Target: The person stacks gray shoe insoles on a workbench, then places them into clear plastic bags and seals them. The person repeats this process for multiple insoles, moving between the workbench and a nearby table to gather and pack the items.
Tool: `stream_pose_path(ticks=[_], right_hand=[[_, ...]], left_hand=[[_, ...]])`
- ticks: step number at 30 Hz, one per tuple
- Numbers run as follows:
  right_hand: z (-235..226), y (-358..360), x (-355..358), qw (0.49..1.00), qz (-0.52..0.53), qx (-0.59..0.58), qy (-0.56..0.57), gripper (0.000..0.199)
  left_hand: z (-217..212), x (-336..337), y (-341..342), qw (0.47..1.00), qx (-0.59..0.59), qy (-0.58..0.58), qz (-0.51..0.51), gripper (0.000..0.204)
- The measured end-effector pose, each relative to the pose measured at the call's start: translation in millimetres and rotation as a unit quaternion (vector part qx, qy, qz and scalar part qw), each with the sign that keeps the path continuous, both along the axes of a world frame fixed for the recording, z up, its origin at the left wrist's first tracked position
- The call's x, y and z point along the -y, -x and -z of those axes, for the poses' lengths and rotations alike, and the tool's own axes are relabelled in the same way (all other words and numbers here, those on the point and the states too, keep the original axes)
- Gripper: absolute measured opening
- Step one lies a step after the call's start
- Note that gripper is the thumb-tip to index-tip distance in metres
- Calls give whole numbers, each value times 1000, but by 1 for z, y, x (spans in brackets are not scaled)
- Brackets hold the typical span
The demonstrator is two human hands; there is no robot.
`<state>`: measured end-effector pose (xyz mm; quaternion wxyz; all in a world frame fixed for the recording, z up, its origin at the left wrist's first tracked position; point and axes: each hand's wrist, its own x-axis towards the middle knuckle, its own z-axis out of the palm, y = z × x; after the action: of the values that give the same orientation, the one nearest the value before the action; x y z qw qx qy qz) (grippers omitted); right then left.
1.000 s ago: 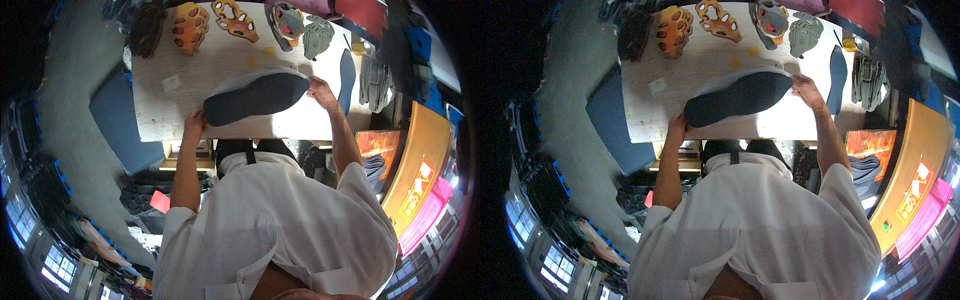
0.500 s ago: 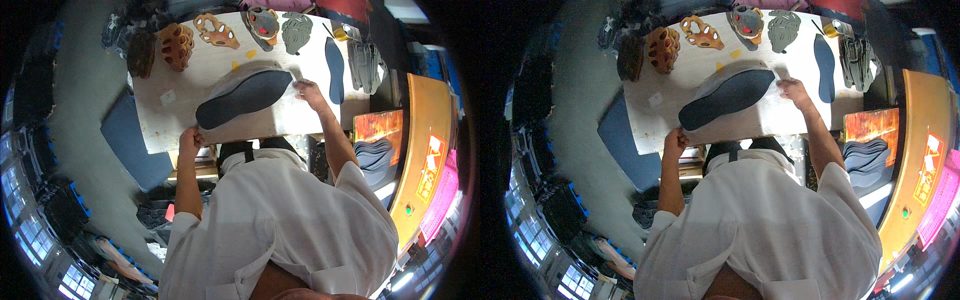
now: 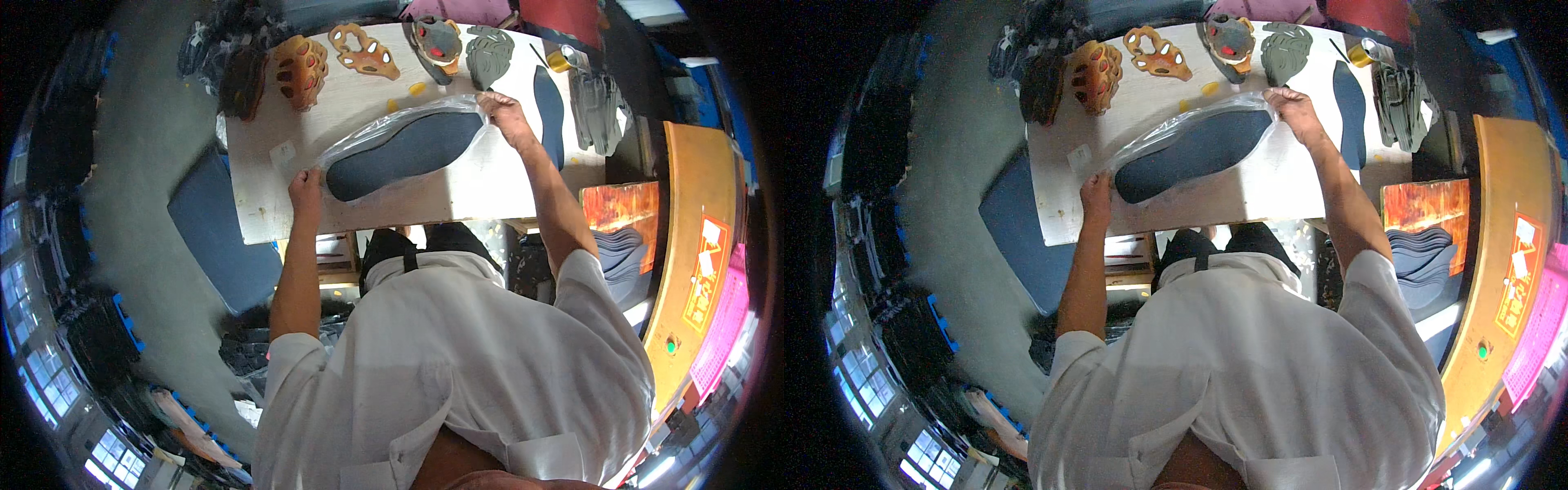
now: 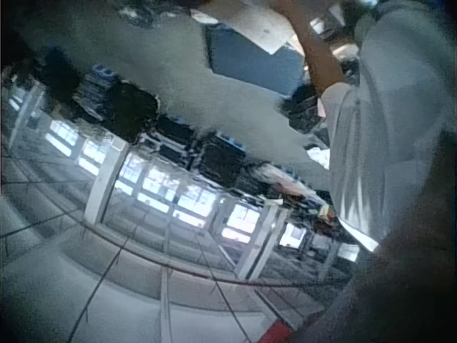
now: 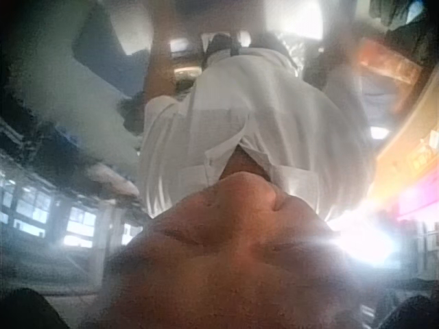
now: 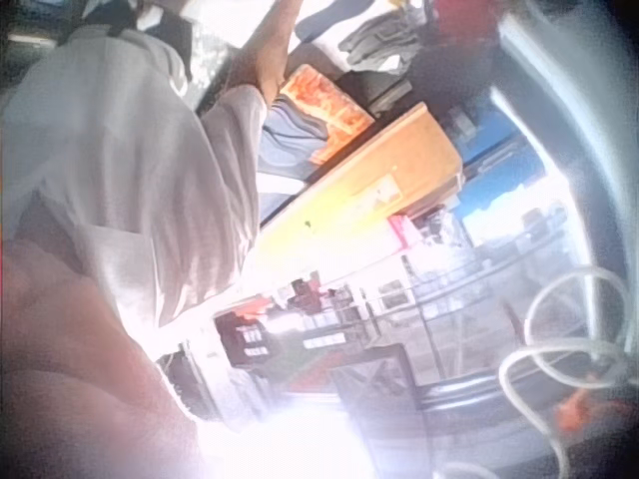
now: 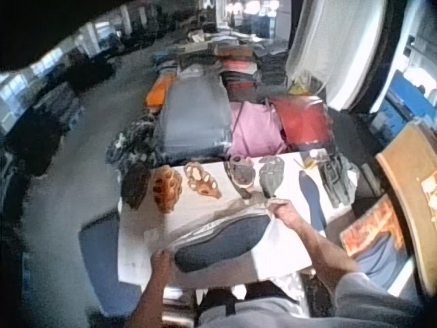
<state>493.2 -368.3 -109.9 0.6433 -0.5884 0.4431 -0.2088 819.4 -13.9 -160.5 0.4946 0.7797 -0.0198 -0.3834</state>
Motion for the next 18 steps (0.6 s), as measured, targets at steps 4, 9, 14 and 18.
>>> stream_pose_path(ticks=[4, 9, 14, 18], right_hand=[[5, 8, -10, 999, 34, -36, -21, 14], [46, -12, -27, 995, 94, -34, 18, 19], [45, -10, -22, 989, 119, -64, 63, 18], [11, 9, -12, 991, 133, -10, -2, 21]], left_hand=[[0, 6, 29, 989, 32, 63, -133, 27], [-1, 43, 59, 970, 178, -31, -163, 35], [-11, 32, 42, 972, 215, -61, -67, 39], [-23, 15, 30, 980, 193, 6, -39, 41]])
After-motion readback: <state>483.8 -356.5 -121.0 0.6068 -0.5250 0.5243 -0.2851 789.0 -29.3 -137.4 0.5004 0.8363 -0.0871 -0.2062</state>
